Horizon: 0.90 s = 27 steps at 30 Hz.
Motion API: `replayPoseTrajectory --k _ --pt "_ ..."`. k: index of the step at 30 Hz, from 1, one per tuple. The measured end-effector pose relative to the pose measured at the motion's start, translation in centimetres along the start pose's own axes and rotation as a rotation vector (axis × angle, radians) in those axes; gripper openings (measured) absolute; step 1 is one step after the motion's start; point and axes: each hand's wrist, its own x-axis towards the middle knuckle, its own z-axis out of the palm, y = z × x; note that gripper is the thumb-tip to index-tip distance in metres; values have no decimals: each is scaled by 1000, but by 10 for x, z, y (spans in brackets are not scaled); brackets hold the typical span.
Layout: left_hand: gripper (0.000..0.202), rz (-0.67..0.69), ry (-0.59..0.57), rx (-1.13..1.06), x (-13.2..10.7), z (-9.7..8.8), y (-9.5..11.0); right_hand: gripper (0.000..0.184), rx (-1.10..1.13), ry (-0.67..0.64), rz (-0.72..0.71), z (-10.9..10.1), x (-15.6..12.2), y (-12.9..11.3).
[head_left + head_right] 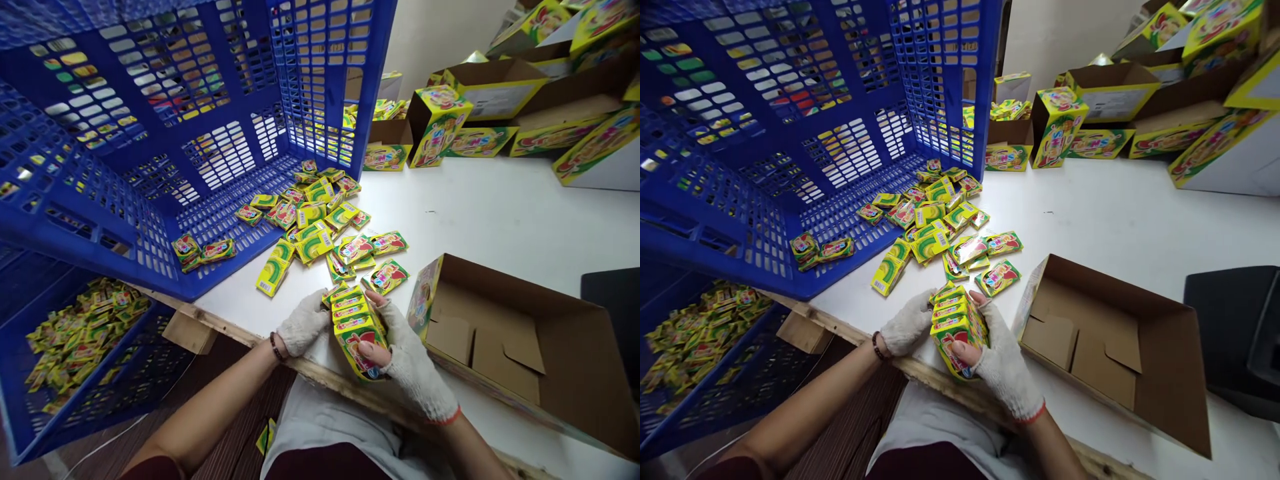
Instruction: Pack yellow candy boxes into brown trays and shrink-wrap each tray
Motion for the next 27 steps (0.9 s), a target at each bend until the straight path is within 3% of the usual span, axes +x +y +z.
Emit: replayPoseTrajectory --k 2,5,8,11,17,20,23,27 --pt "56 -22 50 -65 2 -12 1 86 -169 -8 -75 0 2 -5" --pt "67 81 312 -86 0 -18 -1 72 -587 12 -255 8 6 -7" --pt "70 148 307 53 -11 -3 -5 88 -834 2 -430 15 5 6" --pt "71 100 301 176 -20 15 -7 124 -814 15 -539 11 -7 25" --pt "69 20 279 112 -21 26 -7 137 -738 -75 -443 -1 -21 45" --pt "69 -8 270 152 -24 27 -10 127 -738 -65 -506 2 -9 50" --pt "72 -39 279 146 -32 29 -9 103 -767 -79 -480 10 -4 43" --pt "79 -150 207 -138 -37 31 11 74 -744 -42 -322 14 -28 -2"
